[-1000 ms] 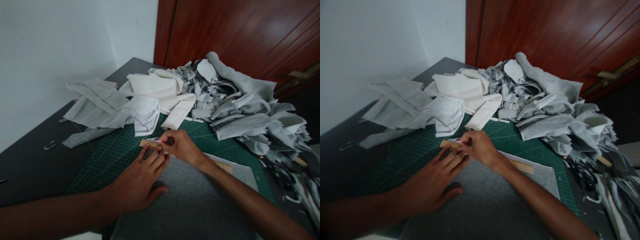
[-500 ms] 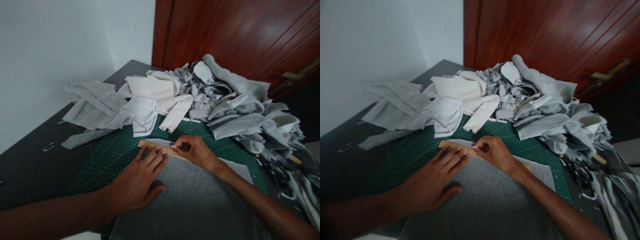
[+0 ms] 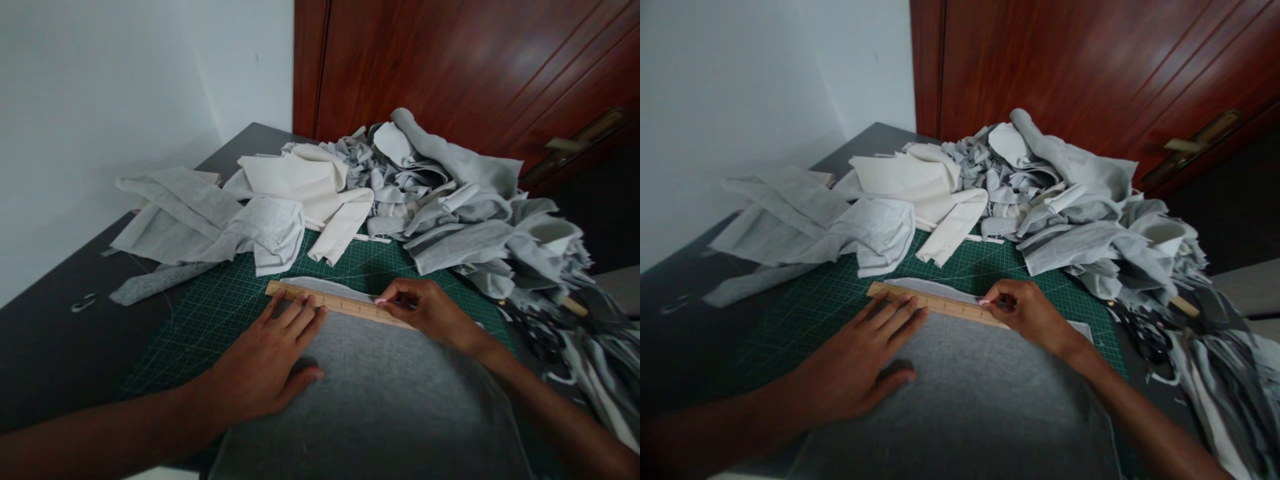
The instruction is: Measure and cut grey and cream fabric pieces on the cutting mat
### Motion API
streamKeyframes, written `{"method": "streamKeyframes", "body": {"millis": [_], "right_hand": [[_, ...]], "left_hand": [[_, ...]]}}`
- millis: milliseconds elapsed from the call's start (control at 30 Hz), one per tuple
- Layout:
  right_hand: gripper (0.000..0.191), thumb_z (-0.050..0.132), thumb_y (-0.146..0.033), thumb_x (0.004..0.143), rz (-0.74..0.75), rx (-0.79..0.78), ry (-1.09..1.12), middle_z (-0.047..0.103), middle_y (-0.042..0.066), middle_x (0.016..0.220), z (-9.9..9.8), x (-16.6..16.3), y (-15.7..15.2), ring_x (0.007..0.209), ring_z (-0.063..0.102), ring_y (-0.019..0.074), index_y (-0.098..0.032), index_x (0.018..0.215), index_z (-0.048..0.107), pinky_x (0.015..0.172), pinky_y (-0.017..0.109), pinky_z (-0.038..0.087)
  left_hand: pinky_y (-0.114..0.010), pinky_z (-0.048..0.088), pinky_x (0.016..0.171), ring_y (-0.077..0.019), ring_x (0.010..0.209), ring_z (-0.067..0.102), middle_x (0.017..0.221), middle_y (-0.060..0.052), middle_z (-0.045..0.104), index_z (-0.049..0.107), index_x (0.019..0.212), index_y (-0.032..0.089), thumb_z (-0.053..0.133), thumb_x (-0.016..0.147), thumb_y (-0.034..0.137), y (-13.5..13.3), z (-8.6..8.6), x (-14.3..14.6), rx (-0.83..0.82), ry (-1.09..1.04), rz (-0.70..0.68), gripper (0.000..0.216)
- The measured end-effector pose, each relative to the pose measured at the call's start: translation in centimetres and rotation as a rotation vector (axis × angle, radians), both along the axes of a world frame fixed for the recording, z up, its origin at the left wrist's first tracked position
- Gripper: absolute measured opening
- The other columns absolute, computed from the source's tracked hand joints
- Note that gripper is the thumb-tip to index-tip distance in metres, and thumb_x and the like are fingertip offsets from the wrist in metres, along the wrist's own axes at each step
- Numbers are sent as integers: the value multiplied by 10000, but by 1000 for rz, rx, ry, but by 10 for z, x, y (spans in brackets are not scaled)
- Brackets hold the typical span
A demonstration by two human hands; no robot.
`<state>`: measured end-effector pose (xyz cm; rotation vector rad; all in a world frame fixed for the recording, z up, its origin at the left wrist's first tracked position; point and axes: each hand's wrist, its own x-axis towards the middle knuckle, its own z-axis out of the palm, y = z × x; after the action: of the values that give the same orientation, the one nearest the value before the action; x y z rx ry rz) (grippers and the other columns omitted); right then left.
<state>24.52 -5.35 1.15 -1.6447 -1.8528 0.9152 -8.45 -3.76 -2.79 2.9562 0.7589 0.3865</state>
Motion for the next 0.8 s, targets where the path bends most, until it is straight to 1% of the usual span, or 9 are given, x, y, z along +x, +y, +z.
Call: {"method": "streamKeyframes", "body": {"millis": [167,267,367,433,500,567,633,733,800], "right_hand": [[412,758,-638,914,-190,125,98,799,65,889,-6,28,5,724,709,192,-227,895,776,632,298,559],[519,728,-667,912,-286,137,61,802,89,987,-18,48,6,564,627,156,-201,1139,748,501,294,507],[528,645,-584,994,-324,296,-131,758,161,1217,-21,56,-10,610,645,173,-184,1337,675,578,354,573],[440,625,-496,1035,-237,410,-281,696,174,1343,-19,54,-31,830,722,234,-207,1363,673,786,416,631],[365,634,-424,1049,-78,438,-374,679,147,1363,-17,50,-55,1093,720,295,-247,1364,681,984,473,605],[339,646,-369,1050,33,413,-427,695,122,1332,-20,46,-74,1209,684,318,-276,1374,676,1052,511,573],[332,652,-322,1046,52,398,-462,708,118,1309,-25,44,-86,1182,684,315,-278,1374,670,1023,519,574],[169,622,-291,1062,61,408,-499,740,107,1185,-29,41,-91,1085,686,300,-249,1189,724,966,495,567],[162,577,-286,1084,79,431,-535,755,99,1090,-26,42,-91,1025,686,290,-233,1094,730,952,482,547]], "left_hand": [[-484,436,1160,-316,1324,590,1408,-144,670,613,1475,166,426,1130,458,22,6,2,-37,-51,-8,490],[-457,471,1125,-297,1288,594,1356,-135,659,612,1441,169,467,1118,390,43,7,-1,-73,-100,67,418],[-474,480,1089,-299,1214,605,1235,-107,680,685,1273,203,517,1095,425,62,4,-6,-113,-97,97,331],[-460,486,1048,-284,1137,611,1137,-90,686,698,1148,210,523,1092,429,72,3,-9,-147,-81,83,286],[-428,491,1016,-264,1087,606,1094,-84,682,683,1103,203,530,1090,428,77,3,-10,-188,-85,38,272],[-393,494,996,-241,1045,604,1064,-76,676,673,1069,199,509,1099,421,78,6,-10,-238,-89,-24,277],[-355,501,963,-215,995,616,1037,-61,679,671,1027,203,459,1118,418,77,9,-9,-296,-66,-87,315],[-323,515,963,-195,984,649,1047,-53,707,692,1050,210,417,1129,418,73,14,-5,-356,-8,-168,354],[-335,526,996,-206,1020,667,1077,-64,727,698,1107,208,434,1117,420,70,16,-3,-364,-3,-166,339]]}}
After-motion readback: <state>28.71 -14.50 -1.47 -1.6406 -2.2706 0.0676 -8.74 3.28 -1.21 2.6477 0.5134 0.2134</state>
